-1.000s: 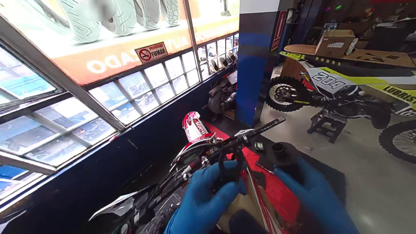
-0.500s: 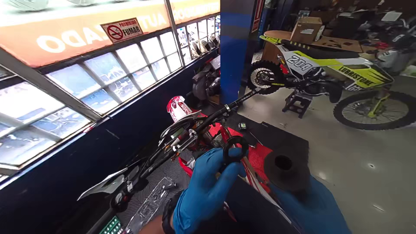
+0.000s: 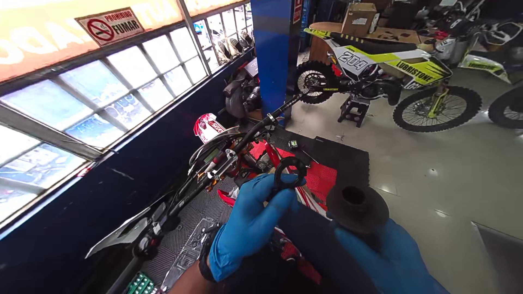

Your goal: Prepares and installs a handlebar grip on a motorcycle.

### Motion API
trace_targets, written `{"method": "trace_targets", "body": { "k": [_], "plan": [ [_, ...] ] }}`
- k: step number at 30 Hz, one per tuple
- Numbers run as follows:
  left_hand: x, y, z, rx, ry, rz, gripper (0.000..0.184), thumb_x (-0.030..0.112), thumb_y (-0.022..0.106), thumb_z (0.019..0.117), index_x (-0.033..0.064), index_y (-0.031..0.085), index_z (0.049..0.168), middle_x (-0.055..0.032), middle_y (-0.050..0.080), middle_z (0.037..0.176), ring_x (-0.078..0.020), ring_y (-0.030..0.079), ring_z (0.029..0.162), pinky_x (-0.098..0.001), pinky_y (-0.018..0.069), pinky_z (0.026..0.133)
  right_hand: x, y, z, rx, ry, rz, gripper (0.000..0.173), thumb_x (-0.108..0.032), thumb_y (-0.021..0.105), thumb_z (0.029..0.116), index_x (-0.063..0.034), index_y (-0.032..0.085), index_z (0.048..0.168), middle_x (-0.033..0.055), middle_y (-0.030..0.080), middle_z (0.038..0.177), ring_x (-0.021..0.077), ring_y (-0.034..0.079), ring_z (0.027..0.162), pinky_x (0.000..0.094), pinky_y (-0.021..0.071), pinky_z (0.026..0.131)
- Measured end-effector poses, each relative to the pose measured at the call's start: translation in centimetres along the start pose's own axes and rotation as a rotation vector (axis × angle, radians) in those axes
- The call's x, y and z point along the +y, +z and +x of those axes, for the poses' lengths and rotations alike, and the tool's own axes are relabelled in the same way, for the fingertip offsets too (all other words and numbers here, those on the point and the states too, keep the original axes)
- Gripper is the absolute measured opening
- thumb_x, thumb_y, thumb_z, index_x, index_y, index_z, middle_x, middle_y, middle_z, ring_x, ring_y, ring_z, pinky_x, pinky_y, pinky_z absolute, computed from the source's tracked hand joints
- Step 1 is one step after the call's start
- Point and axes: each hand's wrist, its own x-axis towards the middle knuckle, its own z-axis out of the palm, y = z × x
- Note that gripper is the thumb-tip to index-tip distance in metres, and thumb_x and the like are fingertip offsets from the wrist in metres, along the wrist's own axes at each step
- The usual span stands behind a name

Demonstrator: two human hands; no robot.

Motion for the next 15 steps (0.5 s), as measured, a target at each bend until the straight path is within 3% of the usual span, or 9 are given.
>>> {"method": "trace_targets", "body": {
  "k": [8, 11, 12, 13, 15],
  "plan": [
    [0.5, -0.7, -0.6, 0.007, -0.016, -0.04, 0.027, 0.012, 0.048, 0.1074, -0.0043, 0.067, 0.118, -0.0039, 0.07, 0.084, -0.0092, 0.066, 0.076, -0.0265, 0.0582, 0.073, -1.0, 0.6, -0.6, -0.01, 0.001, 0.034, 0.033, -0.016, 0.077, 0.0904, -0.0067, 0.066, 0.12, 0.0004, 0.076, 0.104, 0.009, 0.073, 0.093, 0.0271, 0.063, 0.082],
    [0.4, -1.0, -0.3, -0.026, -0.028, -0.018, 0.027, 0.012, 0.048, 0.1074, -0.0049, 0.067, 0.118, -0.0035, 0.07, 0.085, -0.008, 0.066, 0.076, -0.0252, 0.0575, 0.072, -0.4, 1.1, -0.8, -0.11, -0.103, 0.094, 0.035, -0.027, 0.078, 0.0912, -0.0153, 0.067, 0.123, -0.0062, 0.073, 0.113, 0.0031, 0.069, 0.105, 0.0243, 0.0593, 0.092],
    [0.3, -1.3, 0.0, -0.052, -0.035, -0.006, 0.027, 0.01, 0.048, 0.107, -0.0058, 0.066, 0.118, -0.0035, 0.07, 0.085, -0.0079, 0.066, 0.076, -0.0251, 0.0579, 0.072, 0.1, 1.6, -0.7, -0.17, -0.167, 0.087, 0.036, -0.032, 0.077, 0.0916, -0.015, 0.068, 0.122, -0.0052, 0.07, 0.117, 0.0032, 0.064, 0.113, 0.0239, 0.0548, 0.098],
    [0.4, -1.5, 0.3, -0.079, -0.047, 0.014, 0.027, 0.01, 0.048, 0.1068, -0.0058, 0.066, 0.119, -0.0023, 0.071, 0.085, -0.0068, 0.066, 0.076, -0.0241, 0.0579, 0.073, 0.5, 2.6, -0.7, -0.223, -0.237, 0.056, 0.035, -0.034, 0.077, 0.0909, -0.0106, 0.07, 0.116, 0.0013, 0.068, 0.117, 0.0087, 0.06, 0.116, 0.0268, 0.0504, 0.101],
    [0.7, -2.1, 1.2, -0.13, -0.081, 0.036, 0.026, 0.01, 0.048, 0.1069, -0.0051, 0.066, 0.118, -0.001, 0.071, 0.085, -0.0065, 0.067, 0.075, -0.024, 0.0583, 0.073, 1.2, 5.0, -0.8, -0.321, -0.326, -0.064, 0.03, -0.032, 0.078, 0.0877, -0.0086, 0.075, 0.107, 0.0096, 0.067, 0.109, 0.0202, 0.058, 0.111, 0.0358, 0.0458, 0.099]
  ]
}}
